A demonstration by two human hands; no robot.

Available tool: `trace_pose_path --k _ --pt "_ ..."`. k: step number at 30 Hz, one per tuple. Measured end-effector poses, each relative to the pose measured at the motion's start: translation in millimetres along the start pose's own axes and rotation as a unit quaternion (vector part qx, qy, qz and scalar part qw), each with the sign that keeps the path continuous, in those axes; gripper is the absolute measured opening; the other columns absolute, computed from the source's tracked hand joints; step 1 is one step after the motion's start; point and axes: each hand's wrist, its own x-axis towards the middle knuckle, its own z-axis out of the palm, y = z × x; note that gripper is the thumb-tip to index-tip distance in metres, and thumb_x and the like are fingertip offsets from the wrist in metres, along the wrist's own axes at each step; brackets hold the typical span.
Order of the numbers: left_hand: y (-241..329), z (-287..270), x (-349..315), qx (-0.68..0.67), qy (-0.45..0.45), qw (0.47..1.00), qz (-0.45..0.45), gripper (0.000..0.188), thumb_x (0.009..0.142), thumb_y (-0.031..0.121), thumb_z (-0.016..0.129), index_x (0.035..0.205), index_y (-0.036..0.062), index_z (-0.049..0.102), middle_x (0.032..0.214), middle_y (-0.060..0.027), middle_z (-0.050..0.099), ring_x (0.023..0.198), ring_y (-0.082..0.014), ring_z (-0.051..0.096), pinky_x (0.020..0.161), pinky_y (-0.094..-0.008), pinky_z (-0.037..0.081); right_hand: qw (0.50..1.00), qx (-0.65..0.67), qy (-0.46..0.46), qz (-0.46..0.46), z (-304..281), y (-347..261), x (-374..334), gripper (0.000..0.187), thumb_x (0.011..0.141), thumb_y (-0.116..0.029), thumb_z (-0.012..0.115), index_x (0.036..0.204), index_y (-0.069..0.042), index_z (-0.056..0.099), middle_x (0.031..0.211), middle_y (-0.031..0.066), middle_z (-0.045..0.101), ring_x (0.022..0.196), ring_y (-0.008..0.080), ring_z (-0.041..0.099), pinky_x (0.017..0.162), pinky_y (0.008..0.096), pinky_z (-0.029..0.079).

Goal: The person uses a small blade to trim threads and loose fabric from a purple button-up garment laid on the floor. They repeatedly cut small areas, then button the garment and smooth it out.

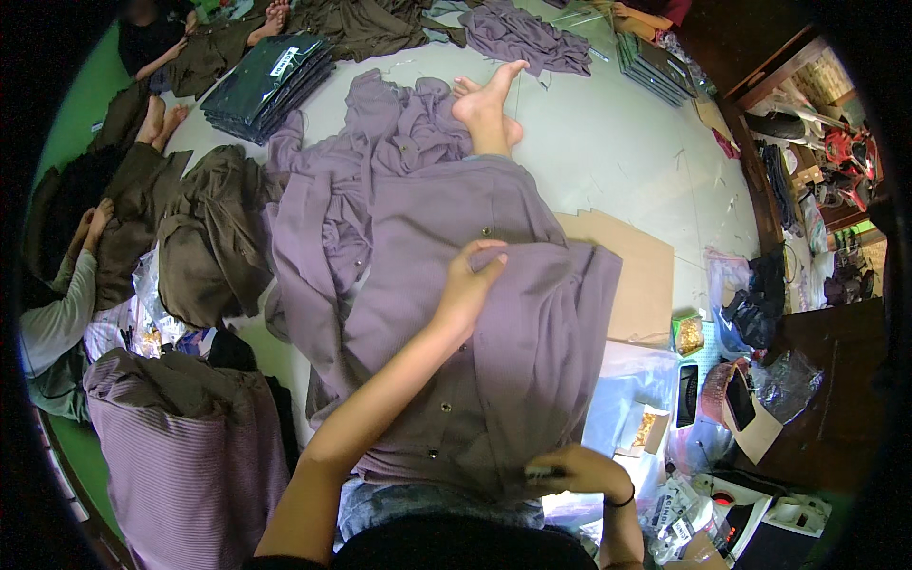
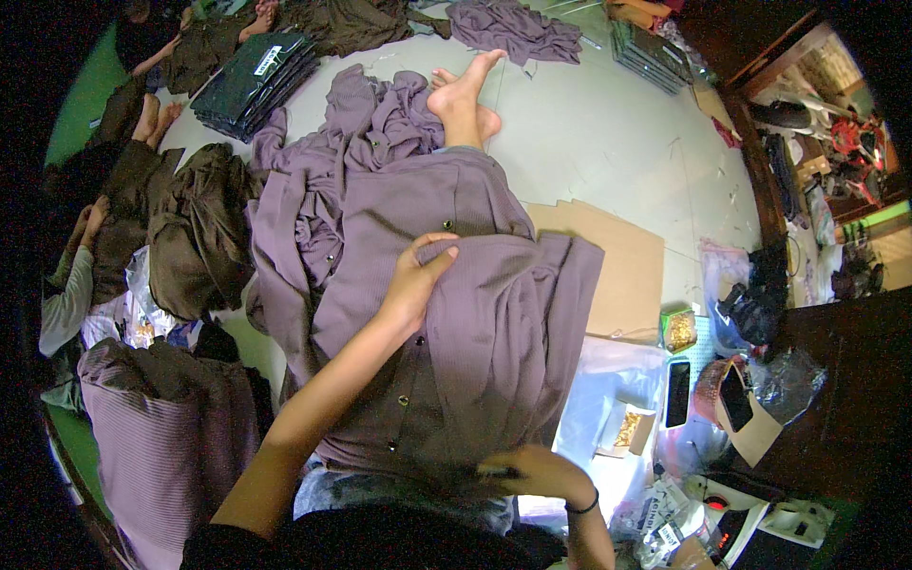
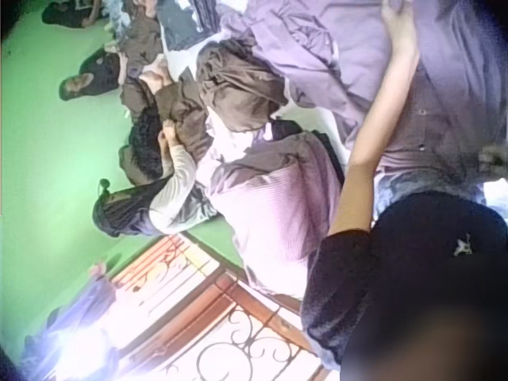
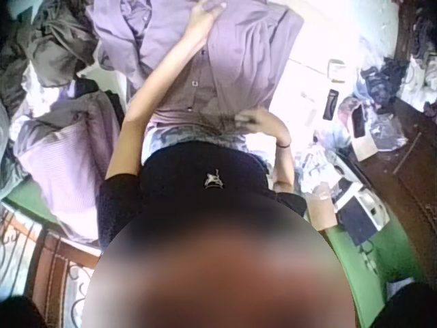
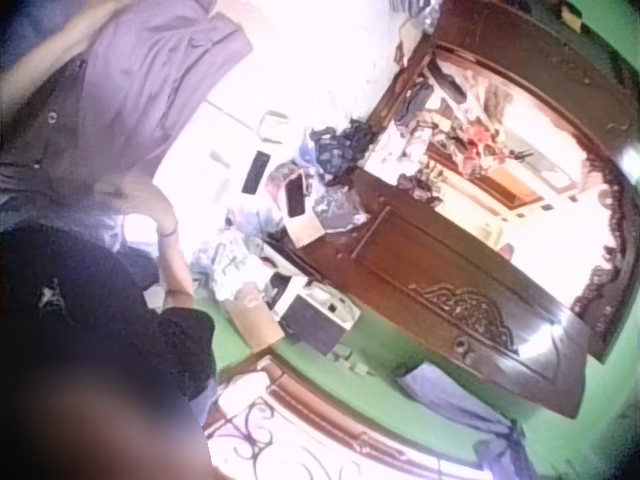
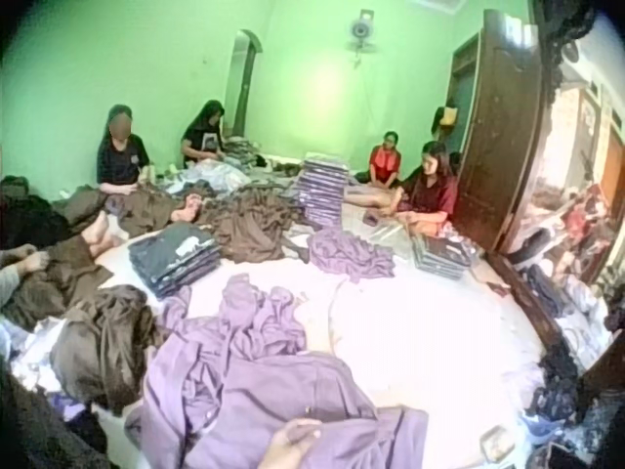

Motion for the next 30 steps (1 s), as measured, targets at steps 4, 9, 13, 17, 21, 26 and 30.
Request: trace_pose_path --k 4,9,13,17,21,26,30 --pt "7 -5 -28 0.056 -0.057 0.997 0.024 0.018 0.079 0.008 0.061 0.095 0.001 0.057 0.089 -0.0049 0.06 0.083 -0.0096 0.054 0.072 -0.0232 0.044 0.912 0.177 0.369 -0.036 -26 -10 31 0.024 0.082 -0.011 0.056 0.104 0.001 0.056 0.1 0.0122 0.062 0.088 0.0194 0.06 0.077 0.0284 0.045" --pt "18 -13 -48 0.013 -0.091 0.995 -0.033 0.019 0.079 0.009 0.061 0.096 0.0009 0.06 0.089 -0.0042 0.061 0.081 -0.0079 0.054 0.073 -0.022 0.042 0.836 0.056 0.521 -0.164 -77 -23 110 0.025 0.077 -0.01 0.062 0.097 0.003 0.057 0.096 0.0153 0.06 0.089 0.0228 0.059 0.076 0.0275 0.044" --pt "19 -35 -48 0.054 -0.027 0.995 -0.076 0.02 0.078 0.007 0.062 0.097 0.0025 0.062 0.089 -0.0035 0.062 0.076 -0.0056 0.053 0.067 -0.0202 0.042 0.89 0.086 0.437 -0.098 -89 -24 129 0.02 0.075 -0.012 0.064 0.088 0.002 0.058 0.085 0.0149 0.062 0.078 0.0229 0.06 0.069 0.0273 0.045" --pt "9 -57 -46 0.077 -0.018 0.997 0.003 0.017 0.076 0.005 0.064 0.093 0.0019 0.064 0.083 -0.0023 0.063 0.067 -0.0044 0.053 0.06 -0.0172 0.04 0.886 0.029 0.446 -0.125 -85 -20 138 0.018 0.075 -0.011 0.064 0.084 0.002 0.058 0.077 0.0135 0.061 0.067 0.0221 0.059 0.063 0.0281 0.044" --pt "2 -70 -45 0.084 0.005 0.996 -0.011 0.016 0.075 0.005 0.065 0.091 0.001 0.064 0.079 -0.0029 0.063 0.067 -0.0058 0.055 0.06 -0.0182 0.044 0.873 0.024 0.466 -0.141 -85 -15 152 0.017 0.074 -0.012 0.065 0.082 0.002 0.058 0.074 0.0141 0.06 0.064 0.0221 0.058 0.06 0.0281 0.044" --pt "-1 -79 -44 0.125 0.019 0.992 -0.031 0.014 0.077 0.004 0.063 0.091 -0.0002 0.063 0.077 -0.0047 0.063 0.067 -0.0088 0.057 0.061 -0.0209 0.049 0.856 0.0 0.501 -0.125 -82 -12 162 0.017 0.074 -0.013 0.065 0.081 0.001 0.059 0.073 0.014 0.06 0.063 0.0241 0.057 0.06 0.0283 0.044" --pt "-12 -82 -43 0.181 0.049 0.982 -0.029 0.013 0.078 0.002 0.06 0.09 -0.0013 0.062 0.078 -0.0056 0.063 0.066 -0.0103 0.058 0.061 -0.0216 0.05 0.832 -0.077 0.535 -0.12 -81 -17 164 0.02 0.074 -0.015 0.065 0.084 0.001 0.058 0.076 0.0138 0.058 0.068 0.0262 0.058 0.062 0.0295 0.044"
